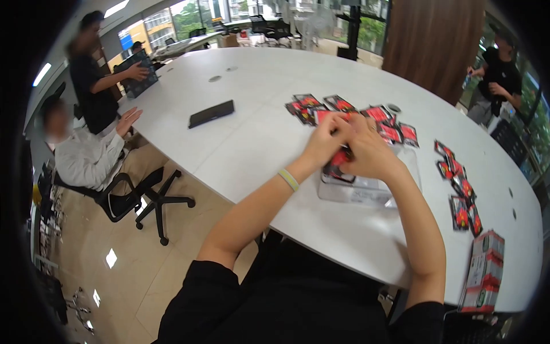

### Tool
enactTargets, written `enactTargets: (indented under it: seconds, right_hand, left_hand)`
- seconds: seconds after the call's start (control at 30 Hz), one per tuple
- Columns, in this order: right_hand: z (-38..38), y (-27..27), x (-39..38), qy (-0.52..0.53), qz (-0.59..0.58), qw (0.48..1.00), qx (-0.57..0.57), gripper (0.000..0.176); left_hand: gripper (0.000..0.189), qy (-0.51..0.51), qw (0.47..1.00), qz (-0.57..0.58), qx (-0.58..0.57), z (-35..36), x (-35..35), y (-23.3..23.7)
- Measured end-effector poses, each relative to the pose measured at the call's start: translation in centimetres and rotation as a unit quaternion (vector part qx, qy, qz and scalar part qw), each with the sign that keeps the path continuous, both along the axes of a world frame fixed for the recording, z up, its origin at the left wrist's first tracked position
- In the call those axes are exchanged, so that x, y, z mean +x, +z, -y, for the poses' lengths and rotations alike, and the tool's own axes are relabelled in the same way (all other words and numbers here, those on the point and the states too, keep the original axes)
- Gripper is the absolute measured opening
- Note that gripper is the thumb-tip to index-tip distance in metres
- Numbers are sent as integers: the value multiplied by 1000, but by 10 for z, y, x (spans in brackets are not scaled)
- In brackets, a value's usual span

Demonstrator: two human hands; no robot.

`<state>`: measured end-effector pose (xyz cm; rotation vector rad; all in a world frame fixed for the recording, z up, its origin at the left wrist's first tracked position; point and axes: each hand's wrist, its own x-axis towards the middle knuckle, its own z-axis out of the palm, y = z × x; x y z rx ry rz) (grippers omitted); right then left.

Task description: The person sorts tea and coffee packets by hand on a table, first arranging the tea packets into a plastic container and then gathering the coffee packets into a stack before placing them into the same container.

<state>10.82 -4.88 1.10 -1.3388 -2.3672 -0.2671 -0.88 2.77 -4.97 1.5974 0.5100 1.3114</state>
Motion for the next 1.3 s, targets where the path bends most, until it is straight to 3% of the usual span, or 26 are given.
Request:
enactTargets:
  seconds: [0.03,0.13,0.27,0.4,0.47,0.53,0.57,0.63,0.67,0.73,0.77,0.8,0.87,0.93,1.0,1.07,1.2,1.27,1.3]
  right_hand:
    - [-1,2,2,-11,-7,1000,-18,77]
    - [-5,3,9,2,-48,997,-53,77]
    - [-7,7,17,20,-54,995,-82,84]
    - [-17,40,50,32,-260,929,-262,85]
    - [-65,19,122,-55,-407,892,-187,75]
    - [-102,-1,179,-305,-285,900,-129,67]
    - [-100,-3,171,-294,-291,901,-128,67]
    - [-66,7,143,-146,-351,916,-128,57]
    - [-52,19,126,-142,-350,917,-129,57]
    - [-17,34,93,-77,-246,959,-121,39]
    - [-9,38,84,-59,-217,970,-93,19]
    - [-4,43,82,-62,-223,968,-98,19]
    - [5,47,80,-110,-153,955,-231,12]
    - [14,41,68,-89,-163,953,-241,19]
    - [15,34,55,-36,-72,947,-312,28]
    - [17,34,33,-77,2,938,-338,38]
    - [7,13,23,-114,-4,946,-305,38]
    - [7,7,26,-75,-76,944,-313,40]
    - [3,1,30,-78,-55,945,-313,38]
  left_hand:
    - [62,-44,999,-25,21,-6,-1,-2]
    - [78,-168,979,-111,26,-5,-23,15]
    - [79,-216,966,-142,10,-7,-31,19]
    - [74,-189,970,-152,29,-9,-27,16]
    - [71,-192,963,-185,36,-7,-27,20]
    - [69,-181,965,-187,18,-6,-27,18]
    - [68,-185,966,-180,26,-6,-23,16]
    - [68,-178,967,-177,44,-7,-26,20]
    - [68,-174,968,-177,44,-7,-27,23]
    - [69,-200,964,-175,8,-4,-28,25]
    - [70,-203,964,-171,2,-4,-28,25]
    - [70,-205,963,-176,-4,-4,-28,24]
    - [70,-186,969,-161,13,-3,-28,21]
    - [71,-177,969,-169,17,-1,-29,22]
    - [71,-166,972,-162,17,-2,-27,19]
    - [72,-161,972,-169,19,-1,-25,16]
    - [73,-145,977,-156,28,-2,-21,12]
    - [74,-145,978,-147,25,-2,-20,9]
    - [71,-141,982,-124,24,-1,-18,7]
